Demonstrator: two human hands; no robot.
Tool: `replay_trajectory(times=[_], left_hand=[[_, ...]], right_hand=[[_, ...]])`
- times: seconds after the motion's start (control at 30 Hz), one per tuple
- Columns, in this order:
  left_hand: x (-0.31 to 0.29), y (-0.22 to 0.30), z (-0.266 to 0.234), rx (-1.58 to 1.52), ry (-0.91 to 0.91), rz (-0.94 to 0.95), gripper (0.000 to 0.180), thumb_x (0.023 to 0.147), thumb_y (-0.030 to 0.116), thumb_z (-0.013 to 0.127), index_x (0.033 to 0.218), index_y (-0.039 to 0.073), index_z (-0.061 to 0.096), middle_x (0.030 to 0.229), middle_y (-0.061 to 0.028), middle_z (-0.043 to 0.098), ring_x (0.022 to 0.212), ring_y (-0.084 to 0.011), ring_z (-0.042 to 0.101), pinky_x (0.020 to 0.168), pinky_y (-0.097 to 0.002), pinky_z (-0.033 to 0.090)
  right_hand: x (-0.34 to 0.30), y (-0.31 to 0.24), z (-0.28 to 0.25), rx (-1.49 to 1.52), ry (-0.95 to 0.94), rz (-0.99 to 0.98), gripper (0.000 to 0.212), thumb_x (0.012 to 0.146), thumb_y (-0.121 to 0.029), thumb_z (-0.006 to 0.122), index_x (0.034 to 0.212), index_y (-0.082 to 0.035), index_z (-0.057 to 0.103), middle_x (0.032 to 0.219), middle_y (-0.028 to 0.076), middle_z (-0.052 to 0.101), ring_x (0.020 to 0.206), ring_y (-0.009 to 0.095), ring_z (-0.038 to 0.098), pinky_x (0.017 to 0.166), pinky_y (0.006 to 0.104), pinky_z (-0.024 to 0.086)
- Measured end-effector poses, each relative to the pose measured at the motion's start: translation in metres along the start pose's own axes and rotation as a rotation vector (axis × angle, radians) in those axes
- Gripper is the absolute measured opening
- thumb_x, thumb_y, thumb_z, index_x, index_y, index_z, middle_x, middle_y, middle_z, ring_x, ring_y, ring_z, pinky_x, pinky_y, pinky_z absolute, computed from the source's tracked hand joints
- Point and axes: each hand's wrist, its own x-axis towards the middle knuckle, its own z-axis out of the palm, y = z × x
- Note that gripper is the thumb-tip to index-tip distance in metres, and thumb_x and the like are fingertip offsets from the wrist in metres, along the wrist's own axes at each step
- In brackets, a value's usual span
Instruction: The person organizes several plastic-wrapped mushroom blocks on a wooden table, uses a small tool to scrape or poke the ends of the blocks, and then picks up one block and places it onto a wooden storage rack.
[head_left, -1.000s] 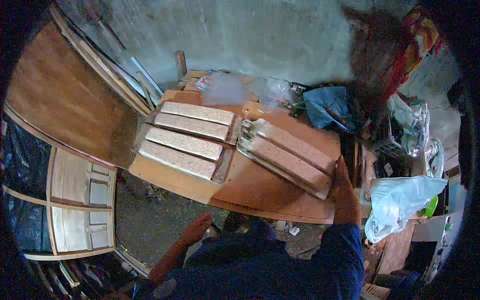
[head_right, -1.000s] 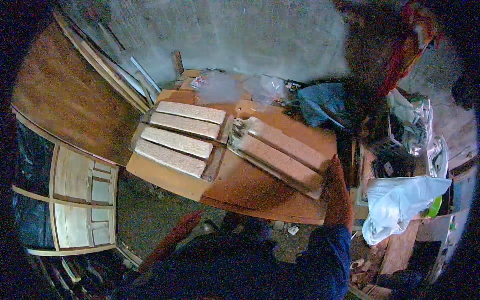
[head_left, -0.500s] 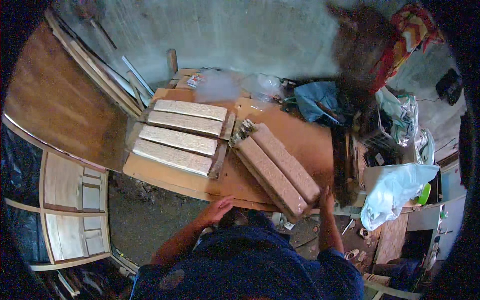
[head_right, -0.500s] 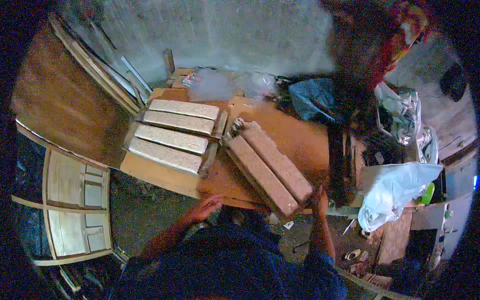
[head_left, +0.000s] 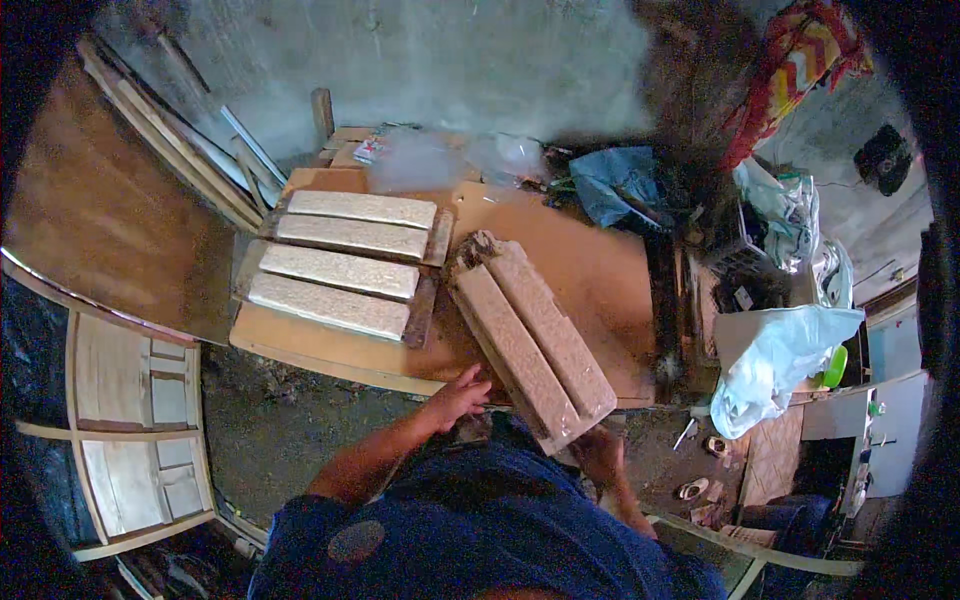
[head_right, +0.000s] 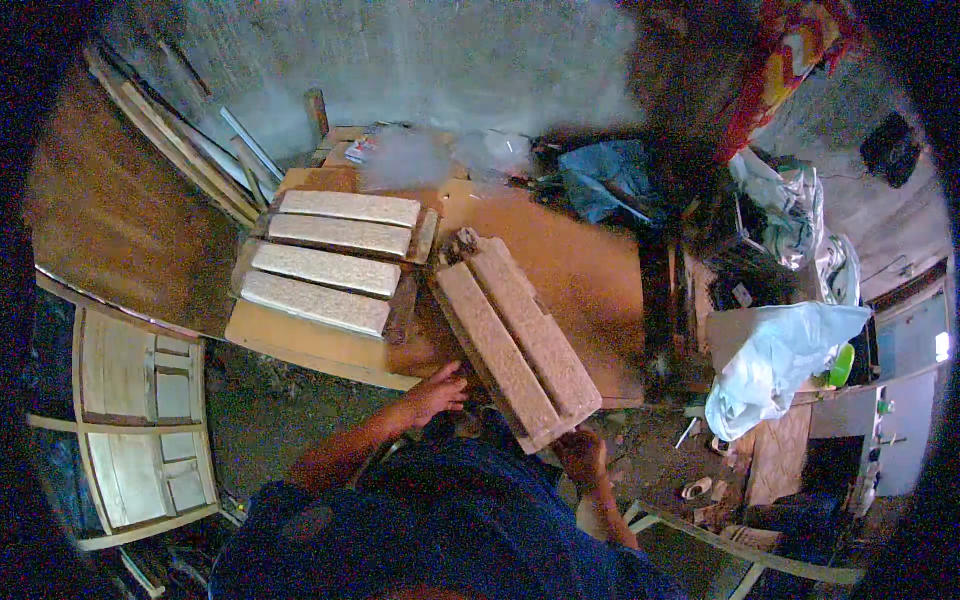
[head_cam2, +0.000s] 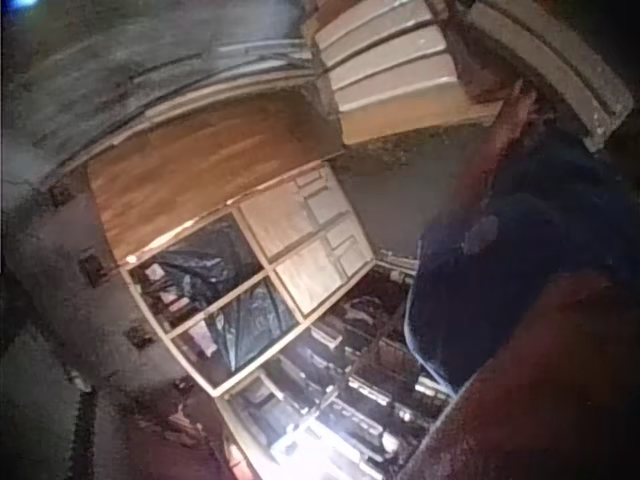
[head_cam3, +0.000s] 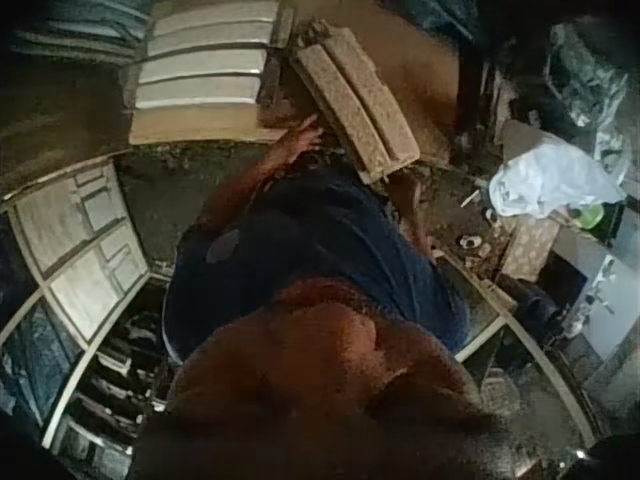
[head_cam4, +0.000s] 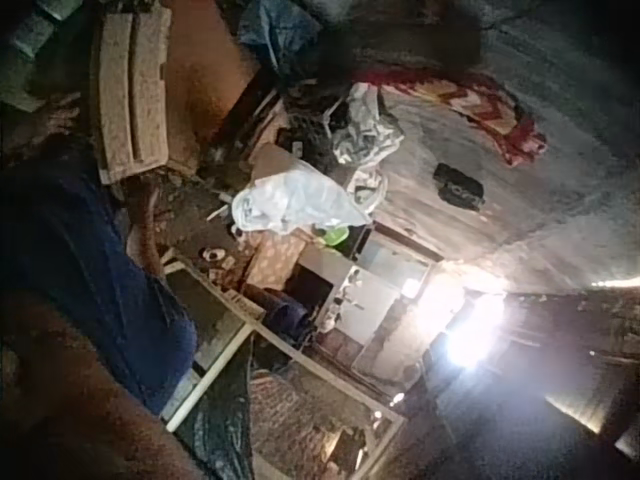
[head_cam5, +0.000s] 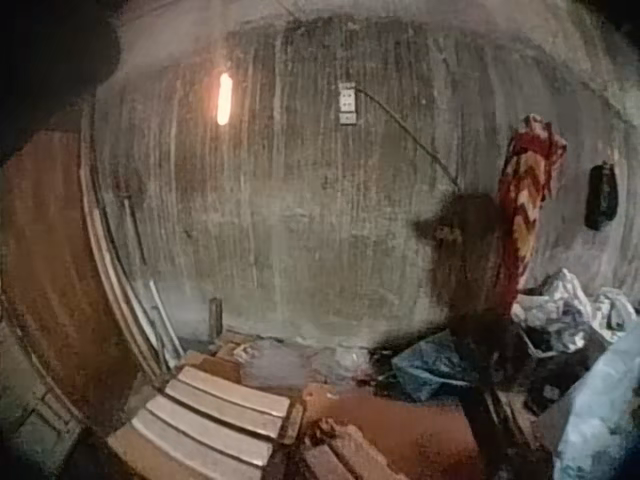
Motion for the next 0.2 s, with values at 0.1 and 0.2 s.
replay_trajectory(times=[0.1,0.2], left_hand=[[-0.001,0.004,0.002,-0.119,0.033,-0.060,0.086,0.090,0.034,0.062,0.151,0.017,0.004,0.141,-0.0188,0.038,0.120,-0.0339,0.046,0.089,-0.0415,0.047],[0.004,0.002,0.001,-0.269,0.068,-0.079,0.084,0.090,0.029,0.063,0.151,0.023,0.006,0.136,-0.0090,0.044,0.101,-0.0279,0.055,0.085,-0.0434,0.051]], right_hand=[[-0.002,-0.064,0.038,0.991,-0.210,0.384,0.064,0.088,-0.040,0.053,0.140,-0.008,0.035,0.140,0.014,0.044,0.129,0.033,0.040,0.109,0.0493,0.030],[0.007,-0.071,0.052,0.948,-0.255,0.306,0.076,0.084,-0.046,0.059,0.145,-0.010,0.029,0.146,0.011,0.037,0.133,0.032,0.035,0.113,0.0475,0.025]])
